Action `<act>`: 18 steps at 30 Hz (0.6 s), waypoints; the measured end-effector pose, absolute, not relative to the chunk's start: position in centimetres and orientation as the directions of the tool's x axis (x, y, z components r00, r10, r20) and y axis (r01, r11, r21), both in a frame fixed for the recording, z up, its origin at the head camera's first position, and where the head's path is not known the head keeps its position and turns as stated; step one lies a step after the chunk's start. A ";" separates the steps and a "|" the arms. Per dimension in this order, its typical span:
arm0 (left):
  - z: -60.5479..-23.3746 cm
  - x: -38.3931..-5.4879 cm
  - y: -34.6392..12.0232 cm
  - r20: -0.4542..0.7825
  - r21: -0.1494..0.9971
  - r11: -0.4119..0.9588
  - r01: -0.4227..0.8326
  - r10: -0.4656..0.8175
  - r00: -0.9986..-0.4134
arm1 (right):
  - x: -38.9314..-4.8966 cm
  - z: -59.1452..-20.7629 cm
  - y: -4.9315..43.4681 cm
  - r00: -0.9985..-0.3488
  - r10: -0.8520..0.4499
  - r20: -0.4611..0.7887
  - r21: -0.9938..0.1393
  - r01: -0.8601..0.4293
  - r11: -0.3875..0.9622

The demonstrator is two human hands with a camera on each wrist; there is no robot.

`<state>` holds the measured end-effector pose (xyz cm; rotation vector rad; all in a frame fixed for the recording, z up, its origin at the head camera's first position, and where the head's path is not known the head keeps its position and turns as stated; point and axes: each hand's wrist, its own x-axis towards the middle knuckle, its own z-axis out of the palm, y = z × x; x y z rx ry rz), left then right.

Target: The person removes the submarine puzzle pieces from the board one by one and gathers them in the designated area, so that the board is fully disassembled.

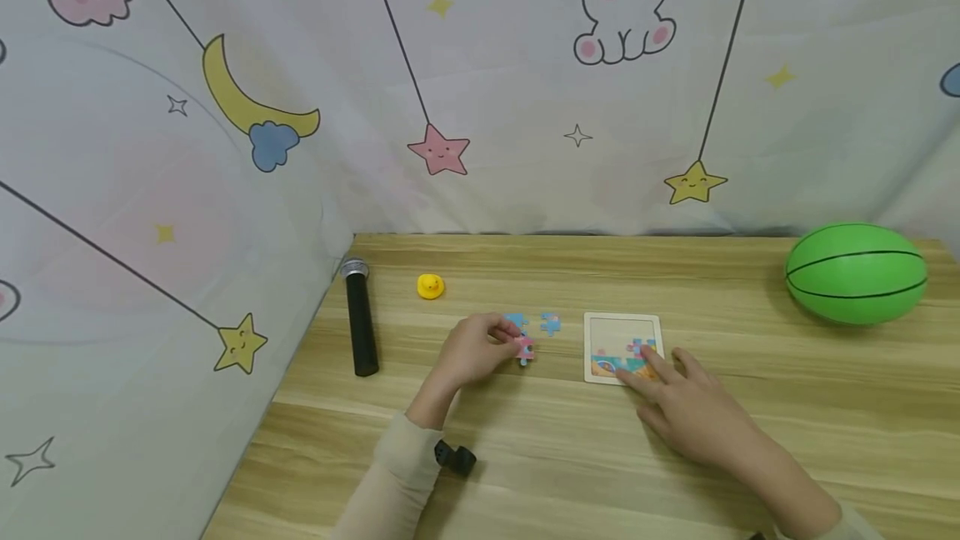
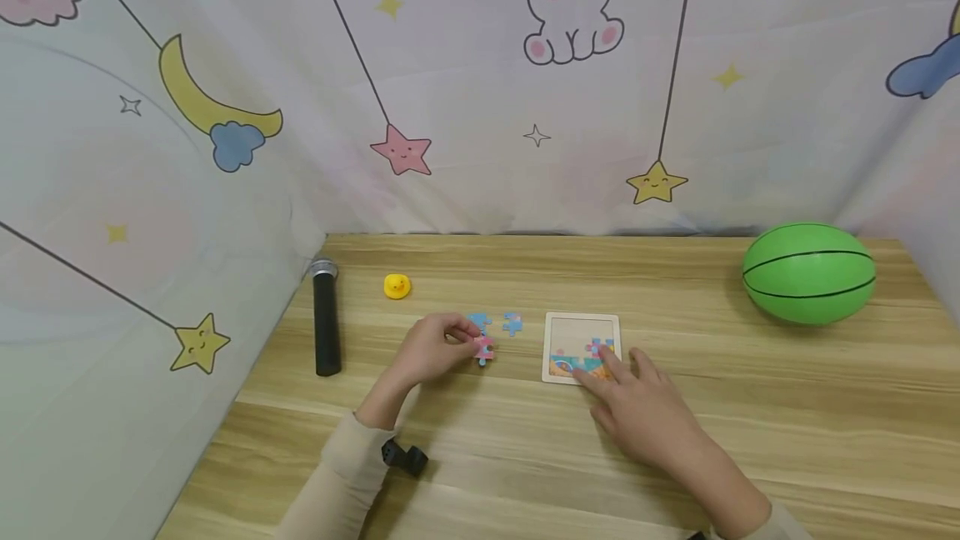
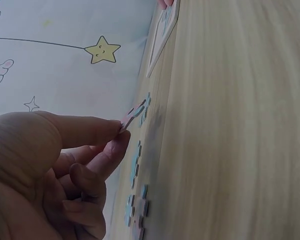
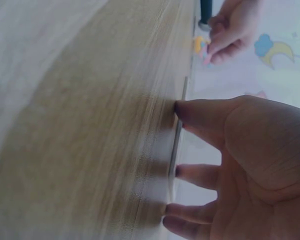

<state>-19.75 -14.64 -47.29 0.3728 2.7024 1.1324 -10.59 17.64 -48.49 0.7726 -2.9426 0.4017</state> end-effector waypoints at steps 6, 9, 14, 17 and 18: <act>-47.5 -19.9 -15.6 -0.089 0.690 0.709 0.147 0.284 -0.955 | -10.6 -48.5 17.6 -0.866 -0.479 0.144 -0.231 -0.500 0.835; -47.5 -19.9 -15.9 -0.103 0.675 0.725 0.136 0.275 -0.956 | -10.7 -48.7 17.6 -0.861 -0.485 0.152 -0.227 -0.509 0.831; -47.6 -20.0 -16.0 -0.124 0.653 0.748 0.121 0.262 -0.957 | -10.7 -48.7 17.6 -0.859 -0.488 0.152 -0.224 -0.511 0.830; -47.7 -20.0 -15.9 -0.122 0.636 0.762 0.122 0.255 -0.959 | -10.6 -48.5 17.6 -0.863 -0.483 0.148 -0.227 -0.505 0.832; -47.7 -20.0 -15.9 -0.116 0.630 0.766 0.127 0.255 -0.960 | -10.6 -48.5 17.6 -0.864 -0.482 0.147 -0.228 -0.504 0.833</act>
